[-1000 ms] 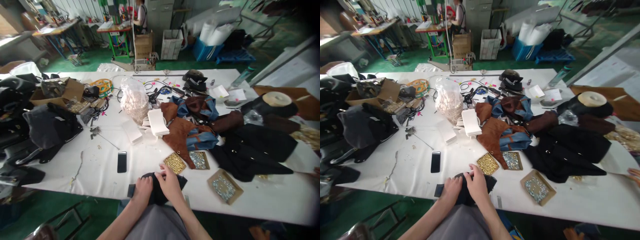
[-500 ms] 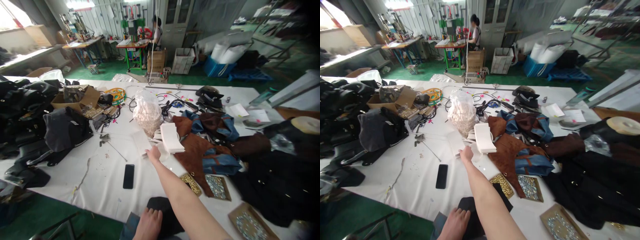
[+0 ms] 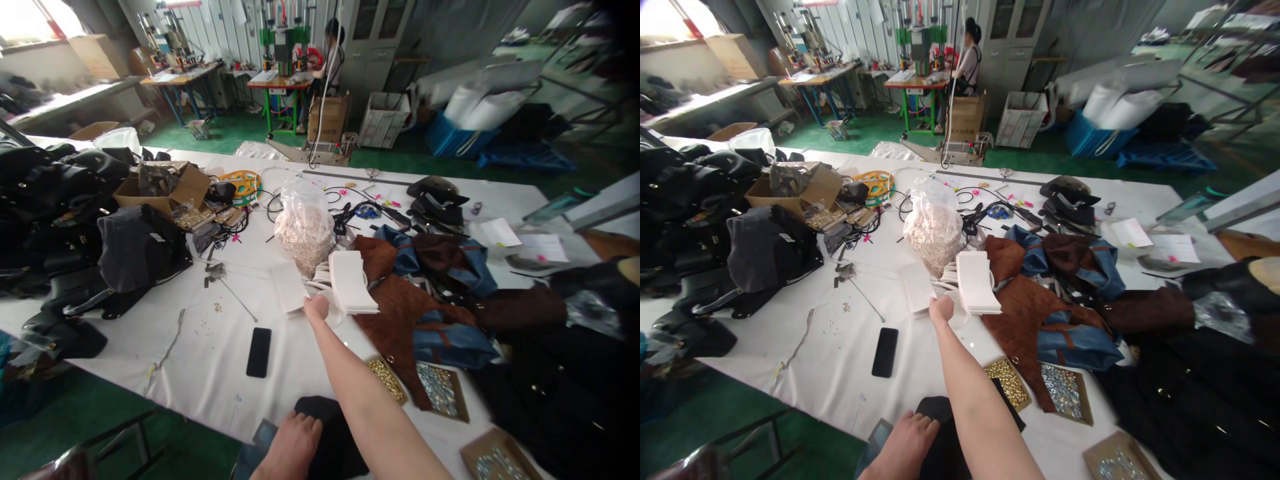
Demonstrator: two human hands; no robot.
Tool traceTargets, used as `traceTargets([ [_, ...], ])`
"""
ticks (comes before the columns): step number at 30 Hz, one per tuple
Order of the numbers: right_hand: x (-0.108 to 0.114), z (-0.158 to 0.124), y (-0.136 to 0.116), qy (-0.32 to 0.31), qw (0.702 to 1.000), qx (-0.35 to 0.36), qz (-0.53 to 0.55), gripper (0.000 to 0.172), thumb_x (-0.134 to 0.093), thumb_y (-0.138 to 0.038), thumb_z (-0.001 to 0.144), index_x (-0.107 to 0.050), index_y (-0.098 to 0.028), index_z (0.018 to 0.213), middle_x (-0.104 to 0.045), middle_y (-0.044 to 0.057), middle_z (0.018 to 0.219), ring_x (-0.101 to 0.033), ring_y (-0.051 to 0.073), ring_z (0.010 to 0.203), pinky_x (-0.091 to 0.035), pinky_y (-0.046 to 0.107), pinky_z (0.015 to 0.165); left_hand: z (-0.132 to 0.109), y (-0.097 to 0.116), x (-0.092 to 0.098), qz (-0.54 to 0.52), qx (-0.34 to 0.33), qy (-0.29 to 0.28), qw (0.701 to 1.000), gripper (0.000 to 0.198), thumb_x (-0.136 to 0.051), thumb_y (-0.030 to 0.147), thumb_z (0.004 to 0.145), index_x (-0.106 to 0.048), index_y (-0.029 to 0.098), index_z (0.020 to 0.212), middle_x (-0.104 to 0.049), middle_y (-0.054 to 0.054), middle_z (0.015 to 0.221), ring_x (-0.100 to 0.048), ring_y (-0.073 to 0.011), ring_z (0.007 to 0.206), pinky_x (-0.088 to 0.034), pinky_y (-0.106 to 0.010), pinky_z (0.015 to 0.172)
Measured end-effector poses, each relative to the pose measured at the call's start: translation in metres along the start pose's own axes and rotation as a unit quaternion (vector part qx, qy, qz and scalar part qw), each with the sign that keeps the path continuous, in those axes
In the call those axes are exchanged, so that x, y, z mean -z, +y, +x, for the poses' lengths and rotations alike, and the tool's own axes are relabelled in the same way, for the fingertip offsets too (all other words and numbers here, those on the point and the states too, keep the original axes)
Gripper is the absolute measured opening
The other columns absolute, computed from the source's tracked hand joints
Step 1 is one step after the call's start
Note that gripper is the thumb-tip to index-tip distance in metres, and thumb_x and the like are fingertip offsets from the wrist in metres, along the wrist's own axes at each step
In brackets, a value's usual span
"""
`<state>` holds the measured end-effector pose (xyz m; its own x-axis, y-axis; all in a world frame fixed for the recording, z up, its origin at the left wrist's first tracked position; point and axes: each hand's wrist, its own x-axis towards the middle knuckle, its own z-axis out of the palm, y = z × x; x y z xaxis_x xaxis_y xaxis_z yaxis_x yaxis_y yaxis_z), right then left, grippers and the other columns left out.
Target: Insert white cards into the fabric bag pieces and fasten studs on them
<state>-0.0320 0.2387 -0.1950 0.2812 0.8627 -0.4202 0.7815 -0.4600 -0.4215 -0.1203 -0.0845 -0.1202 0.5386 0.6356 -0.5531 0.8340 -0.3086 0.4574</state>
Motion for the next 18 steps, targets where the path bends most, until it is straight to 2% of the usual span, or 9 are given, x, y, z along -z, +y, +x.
traceTargets([
  [3, 0.004, -0.004, 0.003, 0.007, 1.000, 0.012, -0.006, 0.036, -0.072, -0.047, 0.114, -0.086, -0.014, 0.119, -0.085, 0.018, 0.121, -0.080, 0.029, 0.114, -0.062, 0.043, 0.105, -0.001, 0.001, 0.001, -0.005, -0.001, 0.002, 1.000, 0.036, -0.071, 0.010, 0.092, -0.070, 0.016, 0.128, -0.081, -0.015, 0.124, -0.079, -0.0418, 0.114, -0.062, -0.055, 0.101],
  [8, 0.012, -0.013, 0.008, 0.037, 0.997, 0.070, -0.010, 0.033, -0.069, -0.042, 0.113, -0.089, -0.016, 0.113, -0.086, 0.022, 0.120, -0.080, 0.034, 0.117, -0.055, 0.040, 0.099, -0.002, 0.006, -0.007, -0.021, 0.009, 0.012, 1.000, 0.030, -0.062, 0.008, 0.099, -0.071, 0.017, 0.126, -0.081, -0.014, 0.122, -0.079, -0.0405, 0.114, -0.061, -0.054, 0.102],
  [13, 0.019, -0.022, 0.008, 0.072, 0.991, 0.106, 0.041, 0.027, -0.068, -0.040, 0.111, -0.086, -0.019, 0.108, -0.088, 0.016, 0.112, -0.079, 0.031, 0.109, -0.053, 0.036, 0.096, -0.006, 0.004, -0.009, -0.040, 0.020, 0.032, 0.998, 0.034, -0.062, 0.005, 0.096, -0.071, 0.018, 0.126, -0.081, -0.015, 0.122, -0.079, -0.0398, 0.116, -0.059, -0.051, 0.102],
  [16, 0.027, -0.027, 0.005, 0.083, 0.983, 0.135, 0.098, 0.026, -0.064, -0.037, 0.111, -0.081, -0.020, 0.101, -0.088, 0.015, 0.106, -0.079, 0.030, 0.104, -0.053, 0.035, 0.096, -0.009, 0.001, -0.002, -0.051, 0.030, 0.040, 0.997, 0.037, -0.068, 0.007, 0.092, -0.071, 0.021, 0.126, -0.082, -0.014, 0.121, -0.079, -0.0402, 0.116, -0.059, -0.050, 0.102],
  [18, 0.036, -0.033, 0.002, 0.086, 0.972, 0.165, 0.147, 0.028, -0.060, -0.040, 0.113, -0.078, -0.020, 0.104, -0.088, 0.013, 0.103, -0.081, 0.029, 0.102, -0.055, 0.034, 0.098, -0.012, -0.001, 0.003, -0.058, 0.035, 0.044, 0.997, 0.035, -0.068, 0.010, 0.094, -0.072, 0.022, 0.127, -0.082, -0.014, 0.121, -0.079, -0.0408, 0.116, -0.060, -0.051, 0.102],
])
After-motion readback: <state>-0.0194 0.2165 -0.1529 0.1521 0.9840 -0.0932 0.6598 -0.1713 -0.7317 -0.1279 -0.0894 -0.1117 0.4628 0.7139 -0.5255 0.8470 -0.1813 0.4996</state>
